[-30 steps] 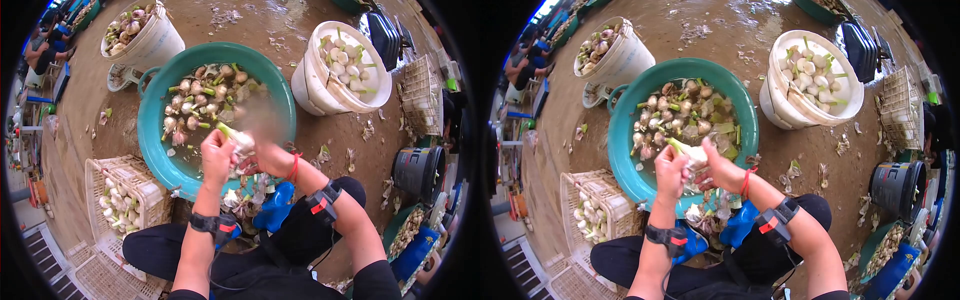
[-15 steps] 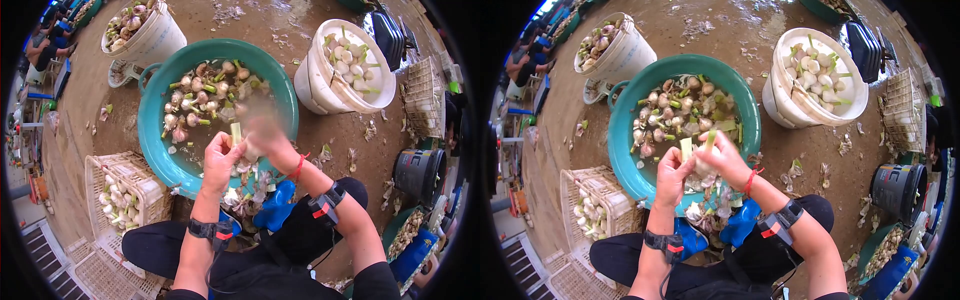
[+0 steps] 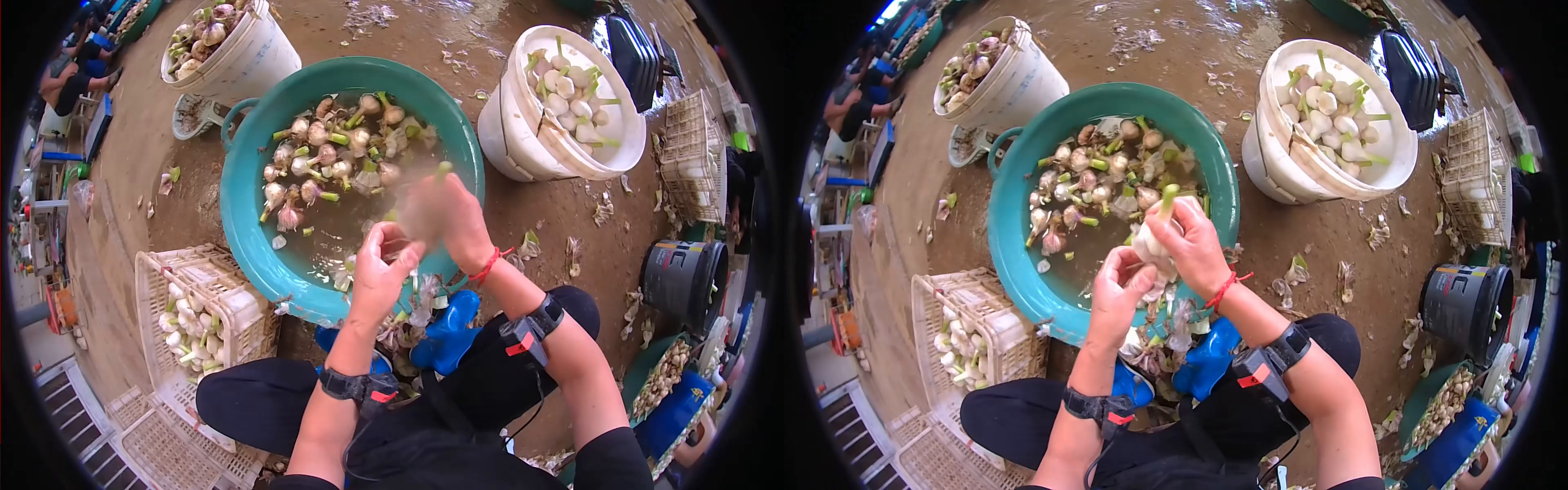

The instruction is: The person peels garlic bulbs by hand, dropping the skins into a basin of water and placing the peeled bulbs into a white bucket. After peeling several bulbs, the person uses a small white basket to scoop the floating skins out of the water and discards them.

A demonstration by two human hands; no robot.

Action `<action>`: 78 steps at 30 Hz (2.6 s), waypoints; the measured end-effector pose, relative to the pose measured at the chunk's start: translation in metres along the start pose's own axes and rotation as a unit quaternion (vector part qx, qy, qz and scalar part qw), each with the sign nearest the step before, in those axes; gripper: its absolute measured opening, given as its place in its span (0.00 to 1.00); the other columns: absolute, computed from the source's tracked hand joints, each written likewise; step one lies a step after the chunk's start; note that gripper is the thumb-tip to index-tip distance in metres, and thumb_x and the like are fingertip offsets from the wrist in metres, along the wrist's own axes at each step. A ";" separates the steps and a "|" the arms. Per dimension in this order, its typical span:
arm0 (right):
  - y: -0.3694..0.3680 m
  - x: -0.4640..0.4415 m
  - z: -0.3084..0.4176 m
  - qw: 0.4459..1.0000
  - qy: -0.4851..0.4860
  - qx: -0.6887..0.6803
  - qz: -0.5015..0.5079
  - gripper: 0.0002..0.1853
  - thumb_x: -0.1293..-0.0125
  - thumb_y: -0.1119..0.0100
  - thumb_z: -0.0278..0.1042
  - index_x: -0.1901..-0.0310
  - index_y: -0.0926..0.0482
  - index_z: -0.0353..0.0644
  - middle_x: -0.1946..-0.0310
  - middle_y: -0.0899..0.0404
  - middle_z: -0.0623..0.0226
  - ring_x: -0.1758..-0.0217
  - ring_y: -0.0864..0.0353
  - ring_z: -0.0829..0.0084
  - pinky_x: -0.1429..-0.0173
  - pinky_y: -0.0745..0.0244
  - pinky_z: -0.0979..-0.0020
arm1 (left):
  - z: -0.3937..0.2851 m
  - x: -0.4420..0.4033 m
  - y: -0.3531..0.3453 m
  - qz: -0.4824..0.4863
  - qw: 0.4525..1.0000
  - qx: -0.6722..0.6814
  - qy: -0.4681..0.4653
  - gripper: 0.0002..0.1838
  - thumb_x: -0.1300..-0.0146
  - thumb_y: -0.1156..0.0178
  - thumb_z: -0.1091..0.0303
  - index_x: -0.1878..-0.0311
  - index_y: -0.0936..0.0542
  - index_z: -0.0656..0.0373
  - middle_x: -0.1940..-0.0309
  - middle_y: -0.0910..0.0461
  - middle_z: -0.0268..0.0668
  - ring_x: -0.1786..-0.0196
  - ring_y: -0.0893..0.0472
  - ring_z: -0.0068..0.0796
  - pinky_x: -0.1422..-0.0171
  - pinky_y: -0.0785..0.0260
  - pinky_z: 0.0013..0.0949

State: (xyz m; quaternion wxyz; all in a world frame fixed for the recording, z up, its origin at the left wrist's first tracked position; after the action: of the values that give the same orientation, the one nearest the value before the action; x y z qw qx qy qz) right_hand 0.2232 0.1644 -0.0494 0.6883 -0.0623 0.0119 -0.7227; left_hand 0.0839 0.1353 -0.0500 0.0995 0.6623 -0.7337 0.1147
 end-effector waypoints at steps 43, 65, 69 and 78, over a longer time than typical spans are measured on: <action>-0.009 0.012 -0.001 0.949 0.135 0.274 0.073 0.28 0.57 0.30 0.25 0.50 0.23 0.45 0.60 0.31 0.61 0.59 0.27 0.64 0.54 0.28 0.69 | 0.000 -0.027 0.023 -0.009 1.000 -0.012 0.019 0.09 0.41 0.43 0.74 0.60 0.20 0.69 0.74 0.21 0.32 0.72 0.25 0.16 0.66 0.32 0.21; -0.019 0.024 -0.021 0.949 -0.256 -0.098 0.157 0.30 0.36 0.49 0.56 0.45 0.45 0.41 0.60 0.31 0.64 0.65 0.28 0.77 0.59 0.28 0.73 | -0.014 -0.023 0.014 0.013 1.000 -0.014 -0.004 0.13 0.46 0.42 0.78 0.80 0.34 0.57 0.81 0.36 0.23 0.78 0.39 0.10 0.77 0.47 0.19; -0.013 0.021 -0.014 0.951 -0.231 -0.072 0.191 0.24 0.39 0.41 0.50 0.54 0.40 0.43 0.67 0.31 0.70 0.72 0.32 0.83 0.68 0.33 0.81 | -0.016 -0.019 0.020 0.105 0.935 0.318 0.118 0.07 0.48 0.41 0.74 0.70 0.30 0.60 0.75 0.24 0.34 0.78 0.26 0.18 0.75 0.33 0.21; -0.002 0.011 -0.013 0.985 -0.087 0.006 0.150 0.13 0.34 0.47 0.42 0.59 0.21 0.42 0.61 0.28 0.75 0.54 0.29 0.81 0.45 0.37 0.76 | 0.024 -0.009 0.033 0.079 0.964 0.194 0.167 0.09 0.47 0.44 0.78 0.77 0.33 0.53 0.81 0.29 0.26 0.83 0.33 0.12 0.83 0.43 0.18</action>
State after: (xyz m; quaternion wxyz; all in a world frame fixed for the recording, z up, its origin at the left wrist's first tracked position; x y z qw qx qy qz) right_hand 0.2193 0.1530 -0.0611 0.7876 -0.1185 -0.0433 -0.6031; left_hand 0.0525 0.1392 -0.0771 0.0811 0.5806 -0.7202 0.3711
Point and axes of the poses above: each hand's wrist, its own x-axis away from the middle knuckle, its own y-axis out of the back of the hand, z = x × y, the point moved 1 cm from there along -x, towards the middle knuckle
